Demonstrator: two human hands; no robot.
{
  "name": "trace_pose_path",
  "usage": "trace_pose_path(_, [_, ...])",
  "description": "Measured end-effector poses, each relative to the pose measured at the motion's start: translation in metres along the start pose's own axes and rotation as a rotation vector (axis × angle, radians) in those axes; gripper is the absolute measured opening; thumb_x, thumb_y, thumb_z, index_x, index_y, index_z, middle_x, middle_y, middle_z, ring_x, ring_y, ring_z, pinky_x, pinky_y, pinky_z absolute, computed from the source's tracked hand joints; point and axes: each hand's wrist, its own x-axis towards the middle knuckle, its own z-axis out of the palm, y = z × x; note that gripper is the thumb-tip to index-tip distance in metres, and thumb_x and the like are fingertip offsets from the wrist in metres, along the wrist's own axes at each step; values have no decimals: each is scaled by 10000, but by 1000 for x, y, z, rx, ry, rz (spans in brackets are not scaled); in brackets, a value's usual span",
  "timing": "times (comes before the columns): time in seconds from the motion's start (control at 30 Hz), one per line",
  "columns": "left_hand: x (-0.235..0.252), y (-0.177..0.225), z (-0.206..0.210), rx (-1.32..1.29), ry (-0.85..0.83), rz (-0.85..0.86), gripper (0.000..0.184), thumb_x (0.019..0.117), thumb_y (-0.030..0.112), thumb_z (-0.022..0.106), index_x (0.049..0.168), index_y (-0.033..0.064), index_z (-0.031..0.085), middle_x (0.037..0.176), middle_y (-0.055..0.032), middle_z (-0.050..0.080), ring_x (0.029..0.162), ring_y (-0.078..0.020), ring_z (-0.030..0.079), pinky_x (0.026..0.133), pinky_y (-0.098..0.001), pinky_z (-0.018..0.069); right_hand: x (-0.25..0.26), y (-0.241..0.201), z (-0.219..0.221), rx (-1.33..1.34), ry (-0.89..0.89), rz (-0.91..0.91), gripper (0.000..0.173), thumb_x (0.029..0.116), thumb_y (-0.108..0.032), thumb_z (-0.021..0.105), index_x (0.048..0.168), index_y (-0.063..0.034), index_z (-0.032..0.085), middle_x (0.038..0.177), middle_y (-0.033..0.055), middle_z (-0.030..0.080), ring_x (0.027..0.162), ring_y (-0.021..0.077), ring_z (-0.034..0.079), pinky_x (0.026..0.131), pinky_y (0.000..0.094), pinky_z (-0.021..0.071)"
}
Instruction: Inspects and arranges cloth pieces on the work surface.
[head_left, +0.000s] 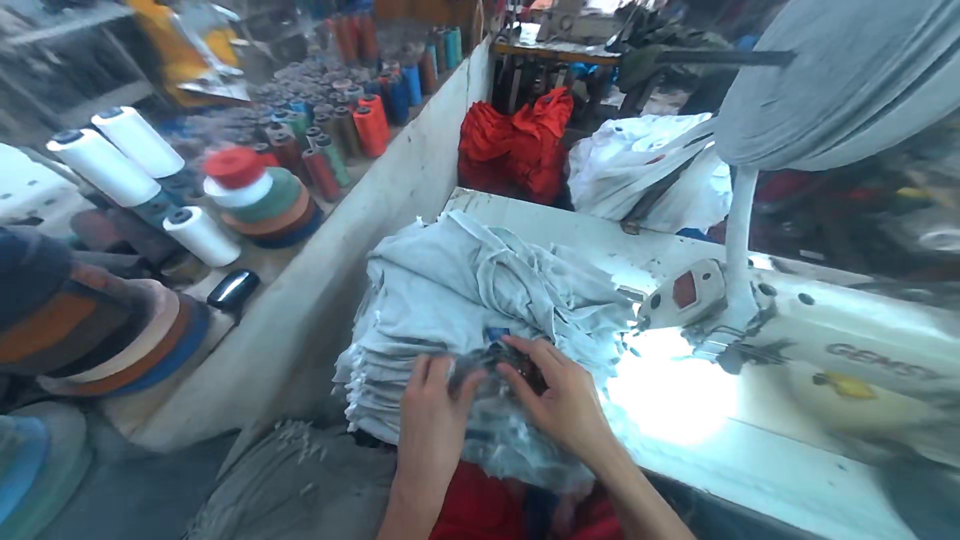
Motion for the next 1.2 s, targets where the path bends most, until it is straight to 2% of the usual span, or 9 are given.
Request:
trace_pose_path(0.1, [2,-3,6,55,-18,66,172,920,179,737,1002,29,752,1017,-146,700,865,-254,717,780,-402,618,1,0,-3,7,-29,-2,386,1013,-435,602,1299,-196,704,1003,-7,714,701,87,641,583,318,555])
trace_pose_path(0.2, [1,-7,2,62,-59,92,123,947,117,675,1001,38,752,1027,-137,699,868,-243,718,778,-397,619,-1,-1,-7,-20,-47,-8,394,1007,-447,599,1305,-214,709,965,4,700,683,98,636,563,324,547])
trace_pose_path(0.37, [0,-20,-12,-126,-98,19,198,983,244,640,1028,86,749,1012,-64,720,896,-130,696,799,-303,593,-1,-7,-11,-164,-54,-110,358,984,-414,610,1255,-221,742,920,26,705,654,157,662,518,362,549])
trace_pose_path(0.47, [-3,-22,-10,-149,-77,18,208,990,234,615,1031,75,742,996,-53,706,863,-100,682,773,-265,583,5,-17,-6,-255,-81,-229,328,969,-358,610,1225,-221,764,865,32,705,608,197,657,487,394,534])
trace_pose_path(0.57, [-5,-21,-8,-162,-53,17,212,997,236,606,1030,74,738,981,-41,698,850,-82,674,770,-245,578,12,-26,0,-301,-145,-289,317,992,-341,593,1244,-232,752,910,25,721,646,210,677,519,401,551])
trace_pose_path(0.73, [-8,-24,-7,-147,-16,22,201,990,232,609,1013,76,734,976,-32,699,819,-64,665,743,-230,576,15,-25,8,-277,-162,-304,274,1009,-310,571,1194,-249,764,882,6,718,608,198,663,482,400,532])
trace_pose_path(0.9, [-5,-28,-11,-101,40,-6,215,995,217,613,1023,42,735,977,-77,708,841,-121,688,759,-283,590,6,-18,3,-247,-166,-235,318,1000,-369,581,1232,-234,751,875,20,705,597,205,659,474,416,536])
trace_pose_path(1.1, [2,-14,1,15,31,8,201,925,200,736,1031,31,758,1039,-147,697,894,-236,715,796,-382,615,3,-21,-1,-276,-120,-188,360,989,-400,585,1259,-220,740,896,28,705,587,188,648,469,385,527])
trace_pose_path(1.2, [5,-22,-8,-41,-16,21,166,950,204,690,995,58,757,1003,-99,714,883,-182,709,794,-352,607,4,-23,-1,-283,-121,-198,352,986,-397,593,1252,-223,744,887,28,705,588,194,650,472,393,531])
